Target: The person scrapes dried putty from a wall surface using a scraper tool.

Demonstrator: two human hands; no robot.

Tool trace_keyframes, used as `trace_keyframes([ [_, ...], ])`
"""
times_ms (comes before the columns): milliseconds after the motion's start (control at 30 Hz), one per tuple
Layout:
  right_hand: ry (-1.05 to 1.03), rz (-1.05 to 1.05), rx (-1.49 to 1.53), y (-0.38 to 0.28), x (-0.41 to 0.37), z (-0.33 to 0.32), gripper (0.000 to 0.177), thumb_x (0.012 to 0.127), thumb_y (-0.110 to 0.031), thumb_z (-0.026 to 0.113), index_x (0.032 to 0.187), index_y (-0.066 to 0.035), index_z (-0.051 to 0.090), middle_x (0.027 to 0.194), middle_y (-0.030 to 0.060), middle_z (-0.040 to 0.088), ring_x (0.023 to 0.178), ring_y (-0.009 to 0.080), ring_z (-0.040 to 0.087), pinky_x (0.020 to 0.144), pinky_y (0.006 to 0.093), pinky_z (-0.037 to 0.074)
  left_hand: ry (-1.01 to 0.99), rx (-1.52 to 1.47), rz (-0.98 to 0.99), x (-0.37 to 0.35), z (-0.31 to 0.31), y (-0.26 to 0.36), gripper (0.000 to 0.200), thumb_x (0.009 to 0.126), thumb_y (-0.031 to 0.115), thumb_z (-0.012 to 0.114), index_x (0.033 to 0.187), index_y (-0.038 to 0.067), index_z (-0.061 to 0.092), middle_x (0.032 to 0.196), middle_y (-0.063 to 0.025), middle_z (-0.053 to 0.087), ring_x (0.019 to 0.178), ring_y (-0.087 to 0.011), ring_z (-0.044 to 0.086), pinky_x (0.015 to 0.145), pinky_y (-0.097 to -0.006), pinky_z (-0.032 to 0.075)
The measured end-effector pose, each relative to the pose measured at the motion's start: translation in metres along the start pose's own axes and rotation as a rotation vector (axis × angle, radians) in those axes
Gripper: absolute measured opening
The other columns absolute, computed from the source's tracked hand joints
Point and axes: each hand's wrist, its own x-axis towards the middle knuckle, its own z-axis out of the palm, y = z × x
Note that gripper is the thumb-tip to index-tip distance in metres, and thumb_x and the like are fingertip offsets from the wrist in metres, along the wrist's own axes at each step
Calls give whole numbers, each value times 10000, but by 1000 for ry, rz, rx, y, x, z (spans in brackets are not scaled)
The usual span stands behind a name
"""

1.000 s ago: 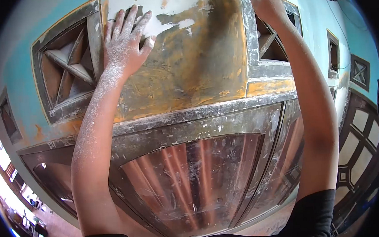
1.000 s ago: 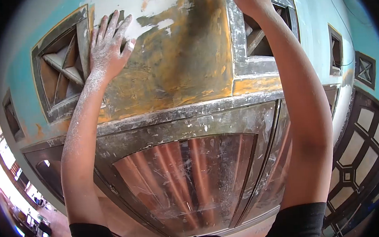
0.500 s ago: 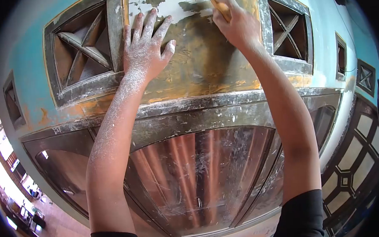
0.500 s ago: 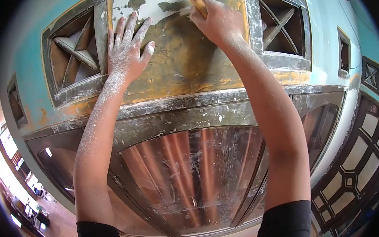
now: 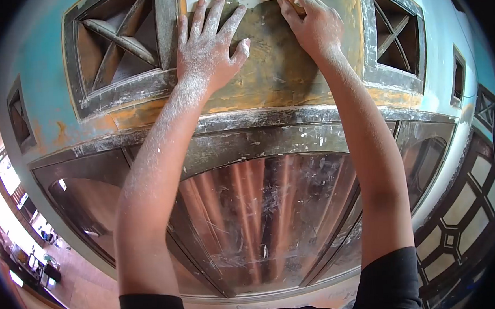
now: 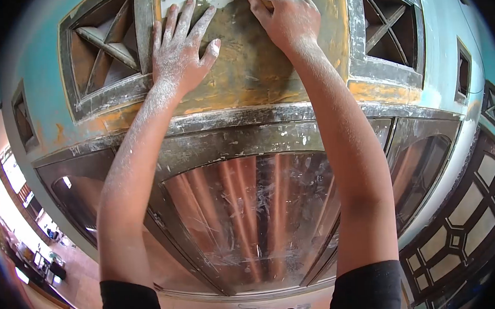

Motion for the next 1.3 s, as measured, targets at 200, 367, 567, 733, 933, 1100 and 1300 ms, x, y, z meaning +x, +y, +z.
trace_keyframes([
  [200, -18, -102, -212, 34, -27, 12, 348, 964, -410, 639, 1303, -331, 655, 1032, 10, 759, 926, 236, 728, 890, 412, 487, -71, -99, 26, 31, -18, -25, 699, 978, 446, 600, 1590, 177, 394, 1675, -190, 283, 1556, -416, 211, 1246, -501, 261],
  [367, 140, -256, -272, 30, 11, 25, 361, 984, -405, 604, 1341, -371, 646, 970, 29, 760, 881, 257, 727, 911, 414, 463, 71, 88, -13, 25, 4, -21, 665, 1002, 519, 534, 1612, 333, 344, 1705, -60, 245, 1568, -322, 215, 1262, -603, 153],
  [567, -5, -127, -135, 19, -1, 22, 361, 964, -378, 628, 1322, -352, 662, 970, 31, 754, 904, 276, 724, 904, 433, 515, 87, -61, -46, 22, 7, -24, 656, 1006, 510, 538, 1605, 307, 361, 1697, -69, 259, 1562, -339, 225, 1256, -609, 170],
  [733, 98, -221, -179, 18, 7, 29, 351, 936, -356, 672, 1282, -296, 680, 933, 21, 752, 877, 276, 723, 885, 420, 531, 95, -80, -47, 16, 6, -24, 650, 1014, 493, 533, 1609, 302, 354, 1693, -80, 267, 1559, -345, 230, 1263, -583, 176],
  [933, 112, -222, -211, 29, -7, 24, 338, 945, -374, 674, 1268, -276, 669, 937, 12, 758, 836, 264, 720, 793, 376, 490, 119, -85, -46, 19, 7, -26, 653, 1013, 497, 532, 1610, 303, 352, 1691, -81, 271, 1559, -347, 229, 1264, -583, 172],
  [1100, 147, -299, -211, 28, 26, 32, 327, 952, -390, 671, 1257, -274, 664, 938, 31, 760, 831, 278, 727, 780, 389, 511, 76, -65, -52, 19, 3, -24, 665, 1004, 497, 537, 1612, 308, 346, 1691, -83, 270, 1566, -342, 214, 1268, -581, 164],
  [1300, 129, -254, -87, 8, 54, 27, 393, 914, -219, 647, 1300, -151, 686, 1048, 181, 732, 1032, 399, 674, 883, 497, 531, 97, -75, -56, 18, 5, -22, 649, 1007, 489, 533, 1604, 298, 365, 1688, -90, 276, 1566, -348, 213, 1262, -586, 168],
])
